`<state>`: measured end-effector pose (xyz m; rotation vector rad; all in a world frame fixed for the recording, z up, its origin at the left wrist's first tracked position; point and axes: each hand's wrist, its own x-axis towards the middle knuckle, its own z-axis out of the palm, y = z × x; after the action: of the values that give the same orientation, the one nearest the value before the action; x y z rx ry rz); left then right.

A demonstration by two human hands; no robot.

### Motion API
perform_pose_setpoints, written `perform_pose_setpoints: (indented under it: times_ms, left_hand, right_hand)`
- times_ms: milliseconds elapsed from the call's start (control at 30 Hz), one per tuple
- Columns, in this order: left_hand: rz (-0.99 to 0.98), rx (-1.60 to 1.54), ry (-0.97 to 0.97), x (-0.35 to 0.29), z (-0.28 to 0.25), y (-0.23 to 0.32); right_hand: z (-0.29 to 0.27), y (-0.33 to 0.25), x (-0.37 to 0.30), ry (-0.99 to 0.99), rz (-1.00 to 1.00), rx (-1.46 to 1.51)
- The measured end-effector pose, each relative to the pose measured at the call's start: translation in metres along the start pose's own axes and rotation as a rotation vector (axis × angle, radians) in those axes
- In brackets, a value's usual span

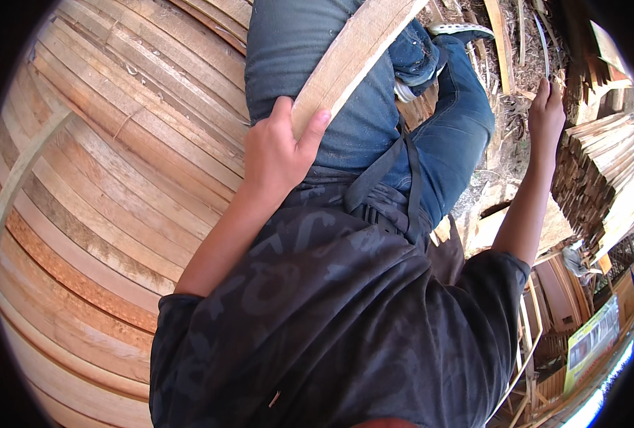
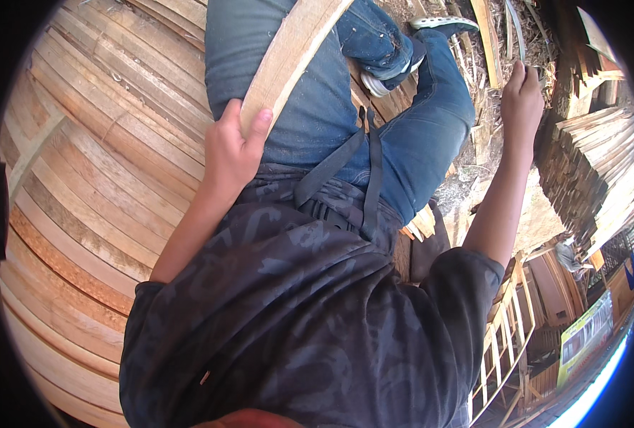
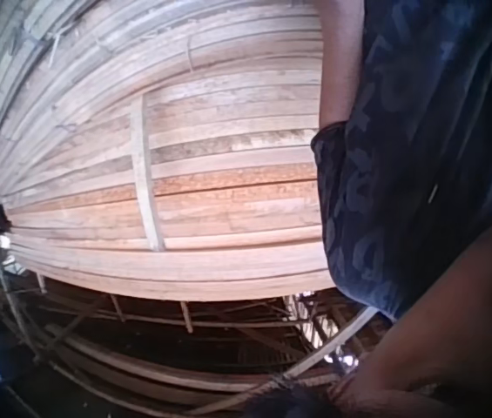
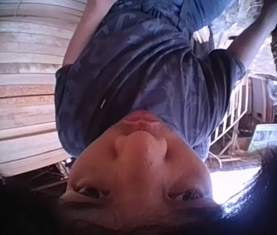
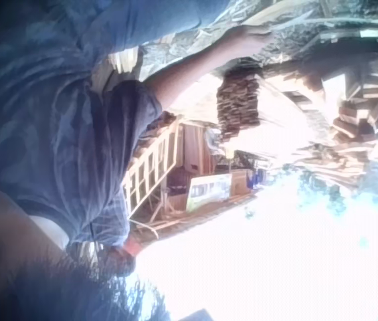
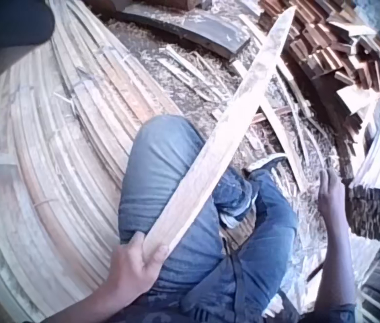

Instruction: The person sits on the ground and uses a curved knife to shave thin strips from a long wooden plank. They hold the plank against their legs and repeatedly draw the knife along its length to remove material.

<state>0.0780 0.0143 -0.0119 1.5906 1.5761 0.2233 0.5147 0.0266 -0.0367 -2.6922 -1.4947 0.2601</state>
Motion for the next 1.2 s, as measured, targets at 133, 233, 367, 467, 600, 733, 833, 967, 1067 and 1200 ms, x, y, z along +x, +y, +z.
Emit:
perform_pose_setpoints:
  times_ms: [133, 233, 367, 467, 600, 733, 833, 967, 1067, 1200]
  left_hand:
    - [-0.019, -0.011, -0.003, 0.001, -0.001, 0.003]
    - [-0.044, -0.055, 0.001, 0.001, 0.002, 0.002]
    - [-0.074, -0.124, -0.006, 0.002, 0.001, 0.004]
    - [-0.064, -0.121, -0.006, 0.002, 0.001, 0.001]
    - [-0.053, -0.122, 0.026, 0.0, 0.002, 0.004]
    - [-0.019, -0.05, 0.03, -0.001, 0.003, 0.0]
    - [-0.026, -0.06, 0.045, -0.001, 0.004, -0.001]
    - [0.023, -0.046, 0.036, 0.0, 0.003, -0.006]
    - [0.008, -0.042, 0.024, -0.004, 0.004, -0.004]
    - [-0.02, -0.02, 0.004, 0.002, 0.002, 0.001]
  right_hand:
    - [0.01, -0.024, -0.053, -0.083, 0.019, 0.314]
    - [0.022, -0.08, -0.1, -0.19, -0.054, 0.464]
    - [0.019, -0.144, -0.145, -0.208, -0.416, 0.564]
    - [0.005, -0.166, -0.153, -0.214, -0.481, 0.404]
    - [-0.008, -0.163, -0.145, -0.218, -0.557, 0.179]
    - [-0.009, -0.15, -0.123, -0.121, -0.659, 0.061]
    - [-0.005, -0.131, -0.091, -0.068, -0.539, -0.001]
    - [-0.005, -0.036, -0.012, -0.012, -0.116, -0.153]
    - [-0.004, 0.056, 0.009, 0.065, 0.037, -0.065]
    - [-0.007, 0.022, -0.053, 0.011, 0.099, 0.203]
